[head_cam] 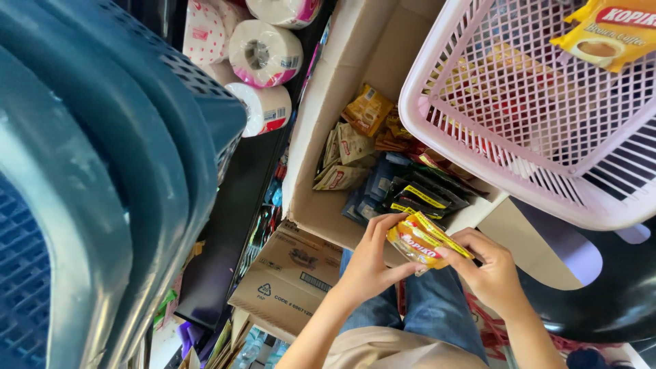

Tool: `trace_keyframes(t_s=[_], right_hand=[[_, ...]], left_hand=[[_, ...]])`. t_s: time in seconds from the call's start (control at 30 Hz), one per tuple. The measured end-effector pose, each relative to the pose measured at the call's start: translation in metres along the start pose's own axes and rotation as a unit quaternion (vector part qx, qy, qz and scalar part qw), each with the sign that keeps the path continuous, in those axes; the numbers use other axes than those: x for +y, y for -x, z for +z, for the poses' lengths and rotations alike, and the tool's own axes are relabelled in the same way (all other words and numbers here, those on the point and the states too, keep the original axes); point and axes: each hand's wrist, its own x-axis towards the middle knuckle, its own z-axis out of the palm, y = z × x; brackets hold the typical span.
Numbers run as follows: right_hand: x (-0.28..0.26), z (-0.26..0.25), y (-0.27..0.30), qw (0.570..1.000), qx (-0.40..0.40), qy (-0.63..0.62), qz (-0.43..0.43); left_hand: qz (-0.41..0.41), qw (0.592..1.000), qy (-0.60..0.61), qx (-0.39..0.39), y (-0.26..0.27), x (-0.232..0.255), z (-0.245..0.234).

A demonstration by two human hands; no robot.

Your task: The person sits on the floor and transfers various packaged items, including coffee sachets and tea bags, from a cardboard box into a pink plastic basket. They arrange the items neatly in the basket and then place the basket on a nearby shelf.

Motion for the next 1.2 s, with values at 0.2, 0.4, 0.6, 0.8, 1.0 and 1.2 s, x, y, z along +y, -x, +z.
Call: trace_keyframes(t_s=[0.2, 0.4, 0.6, 0.8, 1.0, 1.2], right_hand=[[-0.067, -0.023, -0.012, 0.997, -0.050, -0.011, -0.052], [-0.080, -0.119, -0.080, 0.967, 0.185, -0.175, -0.013], [0.041, -0.246, -0.217, 0.945, 0.239, 0.109, -0.193], [0.046, -0.260, -0.255, 0.970, 0.174, -0.023, -0.169], [0.050, -0.261, -0.264, 0.966, 0.183, -0.073, -0.170], [0.018, -0.245, -0.248, 0.960, 0.190, -0.008, -0.205]], left_hand=[[-0.048, 0.978, 0.197, -0.050, -0.012, -0.020, 0.007], [-0.065, 0.917, 0.393, -0.015, -0.040, -0.008, 0.015], [0.020, 0.923, 0.380, 0.045, -0.051, -0.019, 0.027], [-0.009, 0.908, 0.417, 0.050, -0.071, 0.005, 0.030], [0.018, 0.907, 0.413, 0.081, -0.089, -0.014, 0.040], [-0.095, 0.879, 0.457, 0.103, -0.105, -0.002, 0.038]])
